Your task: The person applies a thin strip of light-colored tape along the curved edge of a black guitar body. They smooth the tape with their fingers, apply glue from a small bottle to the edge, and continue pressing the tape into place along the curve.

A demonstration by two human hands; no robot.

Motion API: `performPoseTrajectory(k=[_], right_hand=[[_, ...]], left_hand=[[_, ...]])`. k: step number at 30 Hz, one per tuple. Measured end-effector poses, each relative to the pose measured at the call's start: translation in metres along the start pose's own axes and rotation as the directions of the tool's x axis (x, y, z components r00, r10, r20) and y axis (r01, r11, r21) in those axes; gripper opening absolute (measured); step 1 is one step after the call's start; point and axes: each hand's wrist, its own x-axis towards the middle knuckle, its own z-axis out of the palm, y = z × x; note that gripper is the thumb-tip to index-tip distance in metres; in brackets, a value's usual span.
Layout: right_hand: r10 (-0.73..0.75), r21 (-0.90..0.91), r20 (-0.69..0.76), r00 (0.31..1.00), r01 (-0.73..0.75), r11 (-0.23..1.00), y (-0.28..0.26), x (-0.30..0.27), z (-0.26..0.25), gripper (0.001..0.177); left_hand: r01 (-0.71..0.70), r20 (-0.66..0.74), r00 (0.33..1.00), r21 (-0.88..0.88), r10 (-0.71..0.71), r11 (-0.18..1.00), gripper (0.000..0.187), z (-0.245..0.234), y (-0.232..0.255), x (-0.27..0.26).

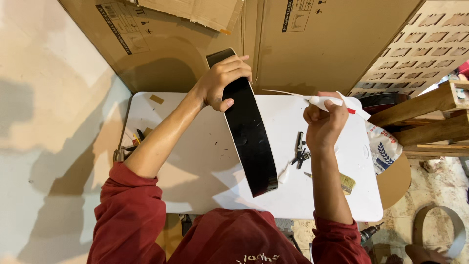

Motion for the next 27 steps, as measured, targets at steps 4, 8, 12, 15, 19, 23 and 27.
performPoseTrajectory(k=[4,8,12,15,19,23,27], right_hand=[[-0.131,-0.081,-0.001,0.991,0.13,0.988,0.007,-0.001,-0.006,0.03],[-0.312,-0.138,0.042,0.949,0.315,0.939,0.003,-0.01,0.002,0.024],[-0.434,-0.171,0.092,0.896,0.444,0.879,0.014,-0.008,-0.005,0.025],[-0.479,-0.184,0.092,0.873,0.488,0.853,0.012,-0.013,0.002,0.028],[-0.44,-0.416,-0.025,0.898,0.39,0.821,-0.011,-0.032,0.035,0.019],[-0.515,-0.496,0.011,0.857,0.452,0.742,-0.014,-0.035,0.033,0.018],[-0.575,-0.536,0.087,0.813,0.525,0.661,-0.016,-0.036,0.032,0.032]], left_hand=[[-0.004,0.005,1.0,0.005,0.004,1.0,0.073,-0.002,0.0,0.002],[-0.004,-0.012,1.0,-0.004,0.004,1.0,0.072,0.0,0.002,0.002],[-0.008,-0.016,1.0,0.008,0.008,1.0,0.073,-0.001,0.001,0.001],[-0.01,-0.021,1.0,-0.003,0.01,1.0,0.075,-0.001,0.003,0.003],[-0.091,0.036,0.995,-0.039,0.093,0.995,0.075,-0.022,0.032,0.023],[-0.099,0.022,0.995,-0.046,0.1,0.994,0.07,-0.019,0.029,0.02],[-0.087,0.019,0.996,-0.05,0.088,0.995,0.071,-0.021,0.029,0.021]])
